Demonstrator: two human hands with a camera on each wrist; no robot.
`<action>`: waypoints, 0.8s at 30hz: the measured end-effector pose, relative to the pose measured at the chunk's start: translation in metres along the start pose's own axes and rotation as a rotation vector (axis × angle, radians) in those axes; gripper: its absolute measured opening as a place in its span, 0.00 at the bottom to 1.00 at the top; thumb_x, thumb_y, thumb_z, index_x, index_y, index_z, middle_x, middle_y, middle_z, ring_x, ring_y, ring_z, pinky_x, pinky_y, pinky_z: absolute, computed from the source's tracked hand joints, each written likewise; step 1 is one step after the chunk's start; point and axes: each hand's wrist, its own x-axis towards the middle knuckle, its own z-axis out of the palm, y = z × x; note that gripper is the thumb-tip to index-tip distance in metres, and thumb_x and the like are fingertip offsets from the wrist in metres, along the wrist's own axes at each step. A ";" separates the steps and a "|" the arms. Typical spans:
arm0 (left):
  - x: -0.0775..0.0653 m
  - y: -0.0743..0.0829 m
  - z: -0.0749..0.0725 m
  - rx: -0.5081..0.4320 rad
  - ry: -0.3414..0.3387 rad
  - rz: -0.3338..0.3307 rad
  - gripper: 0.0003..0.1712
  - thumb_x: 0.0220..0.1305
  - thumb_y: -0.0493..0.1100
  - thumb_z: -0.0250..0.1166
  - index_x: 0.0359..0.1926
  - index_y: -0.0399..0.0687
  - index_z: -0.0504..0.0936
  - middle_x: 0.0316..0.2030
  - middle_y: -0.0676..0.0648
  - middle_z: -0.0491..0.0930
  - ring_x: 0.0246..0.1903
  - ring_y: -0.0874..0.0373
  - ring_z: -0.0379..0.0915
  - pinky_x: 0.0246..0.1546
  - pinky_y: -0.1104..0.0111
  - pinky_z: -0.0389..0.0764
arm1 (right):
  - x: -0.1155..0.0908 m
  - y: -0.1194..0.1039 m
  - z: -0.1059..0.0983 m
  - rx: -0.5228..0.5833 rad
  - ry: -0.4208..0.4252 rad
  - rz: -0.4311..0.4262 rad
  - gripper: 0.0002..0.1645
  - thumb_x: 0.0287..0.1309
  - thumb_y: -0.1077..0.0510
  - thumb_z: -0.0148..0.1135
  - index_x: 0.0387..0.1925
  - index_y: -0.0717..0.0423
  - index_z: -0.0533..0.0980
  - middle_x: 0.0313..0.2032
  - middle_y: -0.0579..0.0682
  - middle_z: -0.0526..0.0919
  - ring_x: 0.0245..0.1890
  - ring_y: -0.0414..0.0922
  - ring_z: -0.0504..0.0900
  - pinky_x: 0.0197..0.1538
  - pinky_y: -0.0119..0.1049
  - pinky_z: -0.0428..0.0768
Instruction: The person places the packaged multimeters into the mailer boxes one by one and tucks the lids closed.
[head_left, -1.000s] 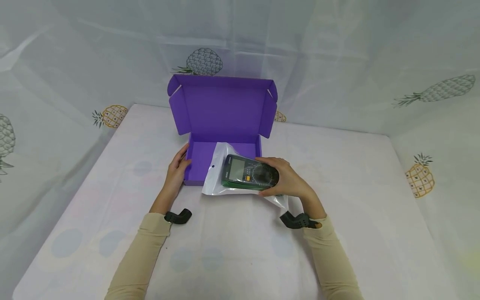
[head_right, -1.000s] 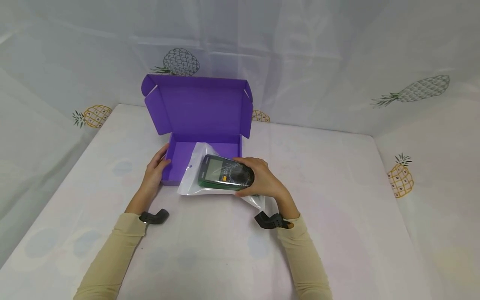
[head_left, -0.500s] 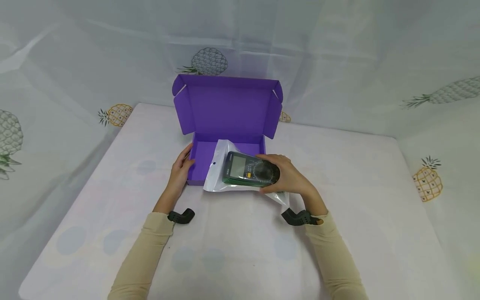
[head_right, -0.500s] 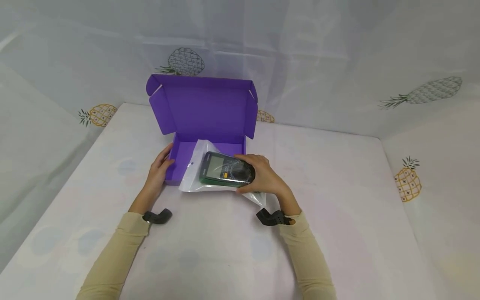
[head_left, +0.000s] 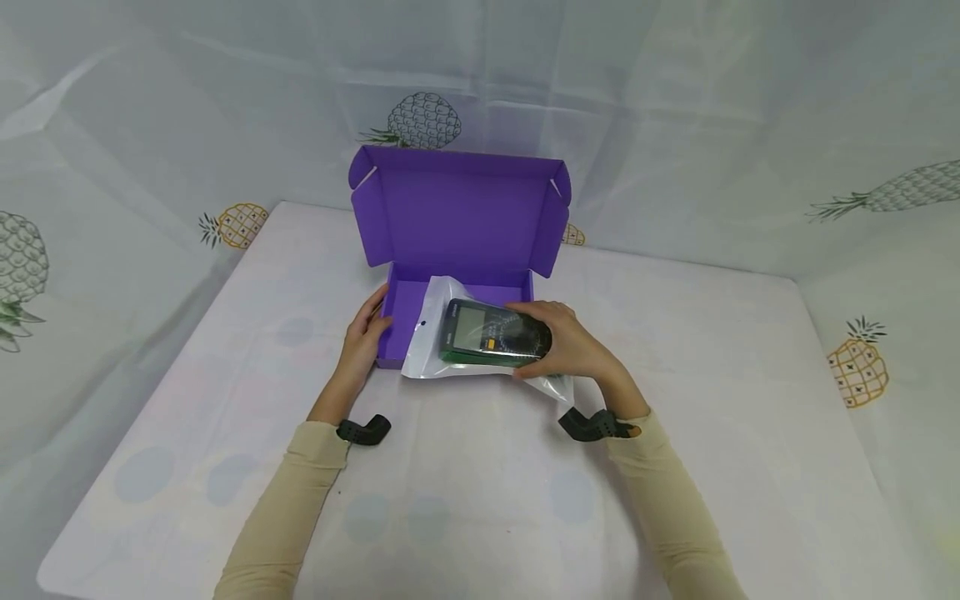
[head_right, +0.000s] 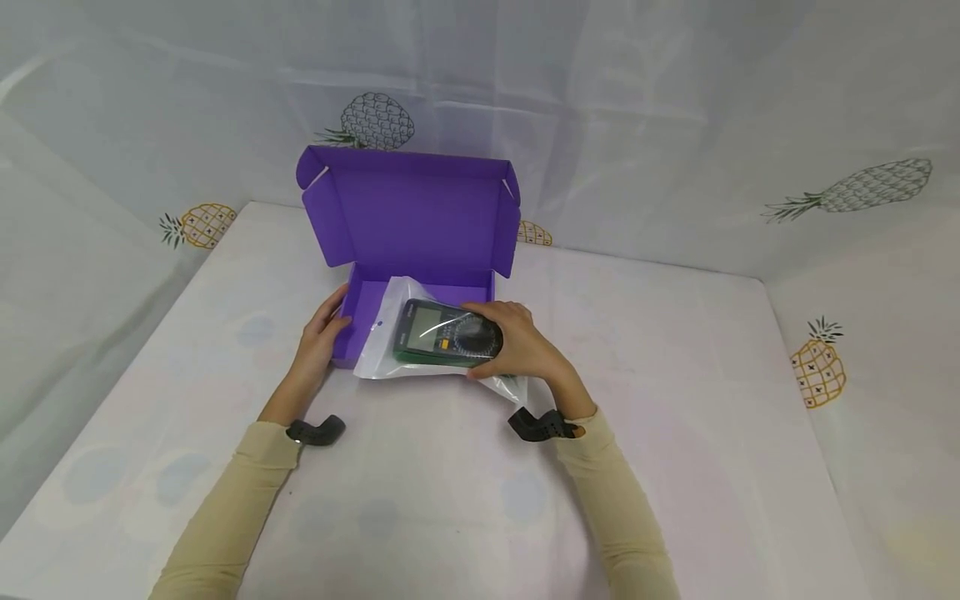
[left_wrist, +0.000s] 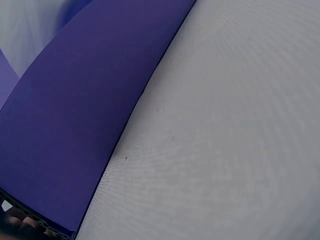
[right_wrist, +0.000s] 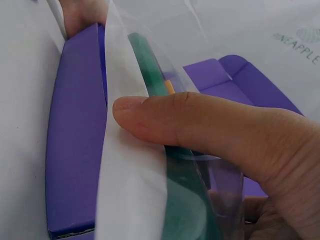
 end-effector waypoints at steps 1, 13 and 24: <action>0.000 0.000 0.000 -0.004 0.001 0.002 0.31 0.74 0.34 0.48 0.75 0.48 0.58 0.74 0.47 0.55 0.73 0.55 0.50 0.74 0.62 0.51 | 0.001 0.000 0.000 -0.002 -0.002 0.003 0.58 0.30 0.54 0.84 0.67 0.57 0.68 0.59 0.61 0.75 0.59 0.57 0.68 0.66 0.57 0.55; 0.000 0.001 0.001 -0.021 0.003 0.007 0.31 0.73 0.33 0.49 0.74 0.47 0.58 0.74 0.45 0.56 0.72 0.53 0.51 0.73 0.62 0.52 | 0.014 0.001 0.003 0.006 -0.008 0.000 0.58 0.30 0.52 0.84 0.68 0.56 0.67 0.61 0.59 0.74 0.60 0.57 0.66 0.66 0.57 0.55; -0.001 0.002 0.001 -0.022 0.016 -0.003 0.31 0.73 0.33 0.50 0.75 0.47 0.58 0.74 0.45 0.56 0.72 0.52 0.51 0.73 0.60 0.52 | 0.025 0.001 0.005 -0.002 -0.011 -0.017 0.58 0.30 0.52 0.84 0.67 0.57 0.67 0.62 0.59 0.73 0.62 0.56 0.68 0.68 0.56 0.53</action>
